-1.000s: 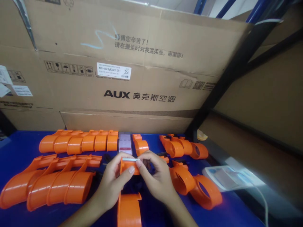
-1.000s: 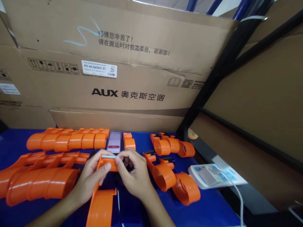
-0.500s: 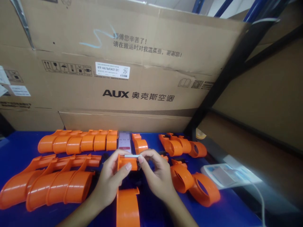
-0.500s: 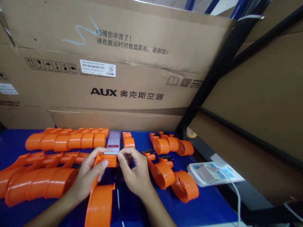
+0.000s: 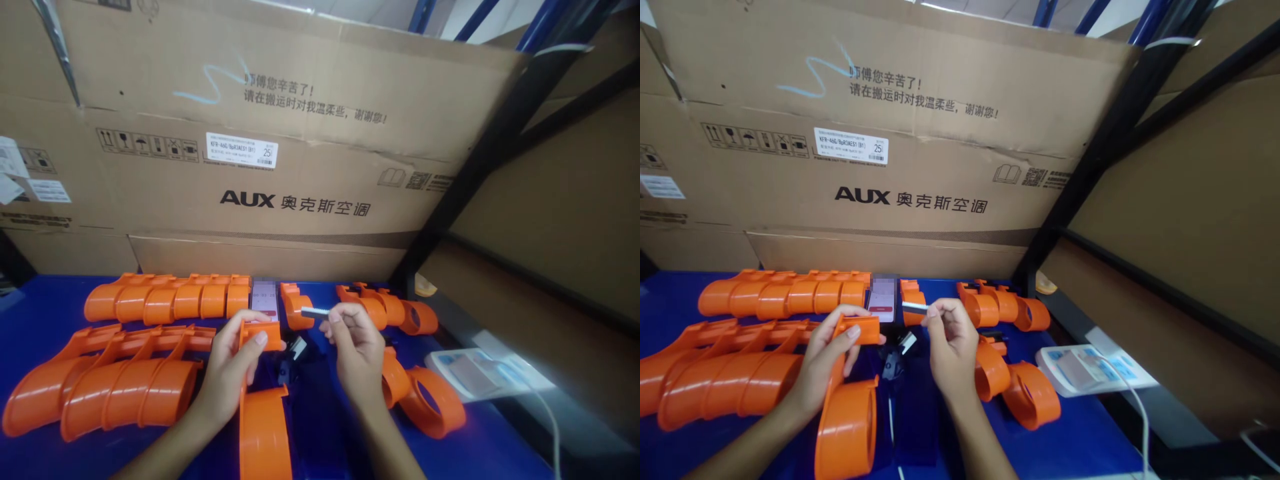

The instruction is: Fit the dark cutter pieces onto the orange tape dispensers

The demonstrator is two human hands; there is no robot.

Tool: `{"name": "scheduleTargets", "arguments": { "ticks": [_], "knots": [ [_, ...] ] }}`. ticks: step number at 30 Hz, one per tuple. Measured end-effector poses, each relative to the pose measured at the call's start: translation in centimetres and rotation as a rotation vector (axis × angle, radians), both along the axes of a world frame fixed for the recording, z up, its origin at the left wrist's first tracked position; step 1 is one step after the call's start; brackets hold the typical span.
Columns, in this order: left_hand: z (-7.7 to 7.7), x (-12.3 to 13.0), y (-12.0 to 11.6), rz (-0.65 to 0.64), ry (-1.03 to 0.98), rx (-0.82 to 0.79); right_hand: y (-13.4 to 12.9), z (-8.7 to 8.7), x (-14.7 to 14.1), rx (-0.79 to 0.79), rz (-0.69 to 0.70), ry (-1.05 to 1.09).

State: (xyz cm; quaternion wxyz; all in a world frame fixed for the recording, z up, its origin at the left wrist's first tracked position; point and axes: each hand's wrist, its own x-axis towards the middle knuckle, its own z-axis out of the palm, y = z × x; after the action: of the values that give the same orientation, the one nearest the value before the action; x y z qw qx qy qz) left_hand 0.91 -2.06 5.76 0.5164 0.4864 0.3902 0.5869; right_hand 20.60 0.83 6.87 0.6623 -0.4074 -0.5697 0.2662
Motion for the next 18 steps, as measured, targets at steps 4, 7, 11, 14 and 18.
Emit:
{"name": "scheduleTargets", "arguments": {
  "ticks": [4,7,11,14,18],
  "knots": [
    [0.2,0.1,0.1,0.012,-0.03,0.026,0.0,-0.4,-0.3,-0.011,-0.021,-0.13],
    [0.0,0.0,0.3,0.01,-0.03,0.02,0.0,-0.7,-0.3,-0.024,-0.02,-0.233],
    [-0.5,-0.2,0.7,0.018,-0.029,-0.008,0.0,-0.6,-0.2,-0.021,0.005,-0.348],
    [-0.7,-0.2,0.9,0.024,-0.05,-0.017,-0.1,-0.2,-0.4,0.007,0.033,-0.482],
    [-0.7,-0.2,1.0,0.024,-0.084,-0.026,-0.2,0.2,-0.8,0.025,0.101,-0.655]
  ]
}}
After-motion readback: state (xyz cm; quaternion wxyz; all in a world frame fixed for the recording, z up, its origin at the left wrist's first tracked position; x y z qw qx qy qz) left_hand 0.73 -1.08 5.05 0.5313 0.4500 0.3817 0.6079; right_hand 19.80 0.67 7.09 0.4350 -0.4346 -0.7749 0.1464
